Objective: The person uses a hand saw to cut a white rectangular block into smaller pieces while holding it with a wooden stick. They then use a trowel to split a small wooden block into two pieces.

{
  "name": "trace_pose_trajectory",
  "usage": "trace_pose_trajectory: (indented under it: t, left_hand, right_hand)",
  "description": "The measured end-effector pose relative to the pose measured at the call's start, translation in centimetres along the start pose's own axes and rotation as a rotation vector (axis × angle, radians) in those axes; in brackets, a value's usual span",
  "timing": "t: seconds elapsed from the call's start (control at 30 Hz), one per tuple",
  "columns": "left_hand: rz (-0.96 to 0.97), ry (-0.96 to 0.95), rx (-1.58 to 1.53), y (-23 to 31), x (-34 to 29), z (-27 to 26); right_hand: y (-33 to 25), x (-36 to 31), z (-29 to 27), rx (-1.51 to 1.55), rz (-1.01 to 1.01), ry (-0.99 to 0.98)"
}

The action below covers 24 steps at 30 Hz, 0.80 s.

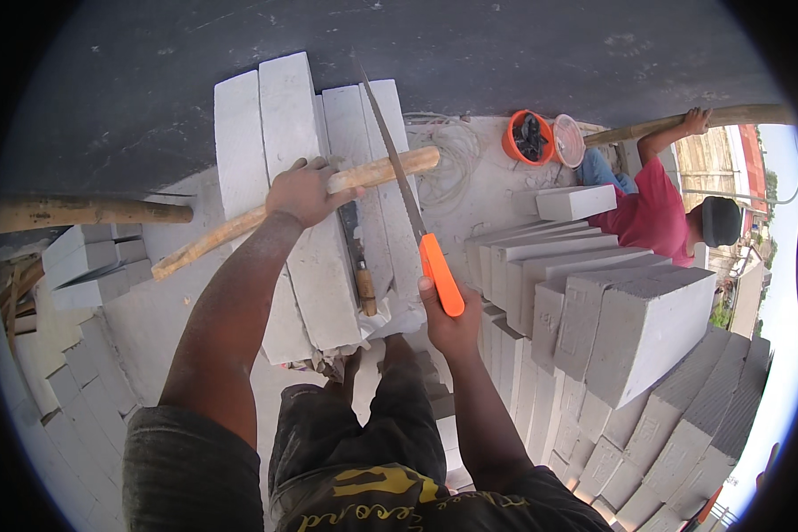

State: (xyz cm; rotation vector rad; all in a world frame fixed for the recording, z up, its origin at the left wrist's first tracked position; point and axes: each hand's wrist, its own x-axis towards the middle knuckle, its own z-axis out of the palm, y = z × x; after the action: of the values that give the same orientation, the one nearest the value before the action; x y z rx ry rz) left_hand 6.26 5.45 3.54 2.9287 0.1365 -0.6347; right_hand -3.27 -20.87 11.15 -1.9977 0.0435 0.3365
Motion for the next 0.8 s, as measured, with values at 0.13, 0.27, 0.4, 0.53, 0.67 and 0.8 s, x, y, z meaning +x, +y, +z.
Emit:
trace_pose_trajectory:
  t: [0.13, 0.27, 0.4, 0.53, 0.67, 0.8]
  left_hand:
    - [-0.005, -0.035, -0.036, 0.5, -0.1, -0.5]
    - [-0.016, -0.028, -0.011, 0.2, 0.0, -0.4]
    - [-0.068, 0.010, -0.015, 0.4, 0.5, 0.0]
    - [-0.046, -0.032, -0.028, 0.6, 0.2, -0.6]
    - [-0.046, 0.011, -0.027, 0.4, 0.1, -0.7]
    - [-0.037, 0.029, -0.056, 0.5, 0.1, -0.1]
  right_hand:
    - [0.6, 0.1, -0.4, -0.020, -0.026, 0.013]
    - [-0.5, -2.1, -1.3, 0.004, -0.038, 0.012]
    - [-1.1, -0.9, -0.9, 0.000, 0.028, -0.006]
    - [0.5, -2.4, -2.5, -0.023, 0.023, -0.019]
    - [0.3, -2.2, -2.4, -0.006, -0.055, -0.005]
    - [-0.3, 1.5, -1.0, 0.047, -0.010, -0.035]
